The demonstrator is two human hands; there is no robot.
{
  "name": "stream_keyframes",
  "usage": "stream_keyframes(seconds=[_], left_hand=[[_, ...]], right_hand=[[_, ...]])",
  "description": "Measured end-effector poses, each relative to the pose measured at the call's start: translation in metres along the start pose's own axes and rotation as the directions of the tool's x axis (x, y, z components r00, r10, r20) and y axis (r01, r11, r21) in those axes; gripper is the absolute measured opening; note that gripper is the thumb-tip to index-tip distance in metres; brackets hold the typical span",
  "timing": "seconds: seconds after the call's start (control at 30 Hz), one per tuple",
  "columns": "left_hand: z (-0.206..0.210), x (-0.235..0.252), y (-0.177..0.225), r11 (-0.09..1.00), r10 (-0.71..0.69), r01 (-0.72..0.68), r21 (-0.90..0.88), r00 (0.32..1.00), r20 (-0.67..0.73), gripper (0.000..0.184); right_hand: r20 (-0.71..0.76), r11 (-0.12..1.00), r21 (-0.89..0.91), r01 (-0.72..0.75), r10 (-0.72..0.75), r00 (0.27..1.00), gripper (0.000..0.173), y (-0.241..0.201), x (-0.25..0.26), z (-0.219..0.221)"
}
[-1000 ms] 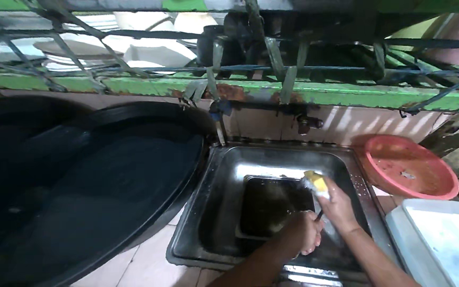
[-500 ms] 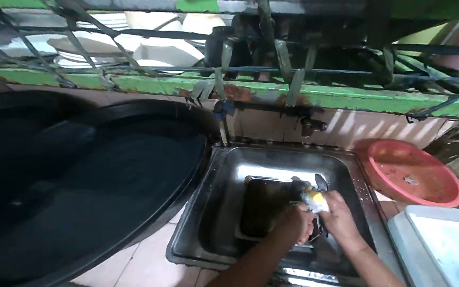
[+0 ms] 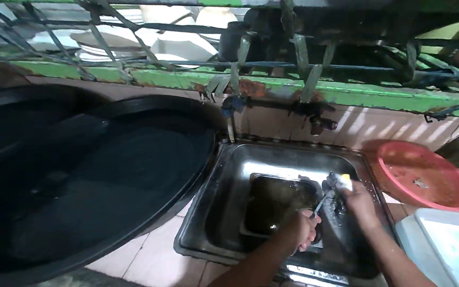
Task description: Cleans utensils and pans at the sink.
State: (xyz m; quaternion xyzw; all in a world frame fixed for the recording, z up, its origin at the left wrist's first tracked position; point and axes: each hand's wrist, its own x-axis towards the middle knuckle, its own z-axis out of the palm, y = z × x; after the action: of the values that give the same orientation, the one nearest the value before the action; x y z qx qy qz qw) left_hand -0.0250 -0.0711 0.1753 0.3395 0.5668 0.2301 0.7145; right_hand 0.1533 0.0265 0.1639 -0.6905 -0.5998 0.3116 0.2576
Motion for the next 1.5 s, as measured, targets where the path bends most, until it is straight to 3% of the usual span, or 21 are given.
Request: stream_keyframes(seconds=[0.03, 0.1, 0.13, 0.17, 0.23, 0.3, 0.37, 0.43, 0.5, 0.53, 0.6, 0.7, 0.83, 0.93, 1.0, 1.13, 1.27, 1.43, 1.5], left_hand=[[0.000, -0.001, 0.000, 1.000, 0.008, -0.008, -0.002, 1.000, 0.002, 0.030], [0.004, -0.005, 0.002, 0.997, 0.039, -0.040, 0.060, 0.999, 0.009, 0.032], [0.010, -0.008, 0.005, 0.992, 0.053, -0.054, 0.111, 0.999, 0.013, 0.034], [0.016, -0.011, 0.006, 0.983, 0.055, -0.057, 0.174, 0.998, 0.015, 0.035], [0.022, -0.013, -0.002, 0.956, 0.087, -0.090, 0.279, 0.996, 0.025, 0.035], [0.019, -0.012, -0.016, 0.916, 0.167, -0.181, 0.359, 0.984, 0.070, 0.034], [0.013, -0.009, -0.027, 0.895, 0.229, -0.253, 0.366, 0.967, 0.108, 0.034], [0.008, -0.005, -0.025, 0.947, 0.200, -0.226, 0.229, 0.971, 0.130, 0.032], [-0.001, -0.003, -0.016, 0.986, 0.152, -0.163, 0.032, 0.963, 0.221, 0.037], [-0.006, -0.002, -0.012, 0.986, 0.165, -0.159, -0.044, 0.947, 0.274, 0.039], [-0.009, -0.003, -0.005, 0.974, 0.219, -0.183, -0.137, 0.913, 0.344, 0.036], [-0.006, -0.003, 0.003, 0.967, 0.196, -0.133, -0.218, 0.933, 0.302, 0.020], [0.000, 0.010, 0.005, 0.973, 0.089, -0.079, -0.217, 0.995, 0.037, 0.023], [0.010, 0.014, 0.010, 0.996, 0.084, -0.086, -0.035, 0.995, -0.052, 0.032], [0.021, 0.012, 0.013, 0.998, 0.038, -0.035, 0.058, 0.998, -0.051, 0.032], [0.027, 0.009, 0.008, 0.999, -0.025, 0.026, 0.033, 0.999, -0.032, 0.031], [0.022, 0.008, 0.015, 0.999, -0.016, 0.017, 0.031, 0.999, -0.046, 0.031], [0.020, 0.010, 0.003, 0.997, -0.069, 0.070, 0.041, 0.997, -0.019, 0.028], [0.018, 0.012, 0.003, 0.996, -0.078, 0.078, 0.033, 0.997, -0.025, 0.027]], right_hand=[[-0.039, 0.999, 0.042, 0.021, -0.019, 0.999, 0.031, -0.003, -0.003, -0.003], [-0.077, 0.973, 0.088, 0.212, -0.205, 0.976, 0.030, -0.004, -0.014, 0.004], [-0.052, 0.951, 0.083, 0.296, -0.293, 0.955, 0.035, -0.002, -0.017, 0.011], [0.003, 0.955, 0.078, 0.287, -0.288, 0.958, 0.040, 0.000, -0.017, 0.015], [0.089, 0.988, 0.152, 0.021, -0.035, 0.995, 0.041, 0.000, -0.003, 0.011], [0.146, 0.958, 0.207, -0.199, 0.171, 0.974, 0.043, 0.003, 0.020, -0.003], [0.098, 0.909, 0.350, -0.224, 0.203, 0.974, 0.042, 0.009, 0.024, -0.015], [0.020, 0.767, 0.627, -0.136, 0.159, 0.987, 0.037, 0.005, 0.015, -0.025], [0.048, 0.444, 0.893, -0.071, 0.063, 0.997, 0.024, -0.004, 0.010, -0.028], [0.105, 0.294, 0.951, -0.098, -0.007, 0.994, 0.026, -0.007, 0.009, -0.030], [0.201, 0.176, 0.969, -0.176, -0.140, 0.969, 0.031, -0.004, 0.011, -0.033], [0.224, 0.250, 0.952, -0.178, -0.170, 0.960, 0.035, 0.010, 0.016, -0.042], [0.218, 0.441, 0.882, -0.166, -0.069, 0.973, 0.027, 0.009, -0.008, -0.047], [0.242, 0.819, 0.554, -0.153, 0.018, 0.970, 0.046, 0.005, -0.027, -0.026], [0.199, 0.954, 0.293, -0.064, 0.005, 0.980, 0.049, 0.014, -0.015, -0.009], [0.006, 0.995, 0.023, 0.097, -0.097, 0.995, 0.036, 0.023, 0.006, -0.003], [-0.008, 0.889, -0.132, 0.438, -0.443, 0.896, 0.031, 0.022, -0.021, 0.019], [0.075, 0.899, -0.276, 0.340, -0.333, 0.940, 0.028, 0.023, 0.000, 0.019], [0.105, 0.882, -0.296, 0.367, -0.352, 0.930, 0.029, 0.016, -0.013, 0.027]])
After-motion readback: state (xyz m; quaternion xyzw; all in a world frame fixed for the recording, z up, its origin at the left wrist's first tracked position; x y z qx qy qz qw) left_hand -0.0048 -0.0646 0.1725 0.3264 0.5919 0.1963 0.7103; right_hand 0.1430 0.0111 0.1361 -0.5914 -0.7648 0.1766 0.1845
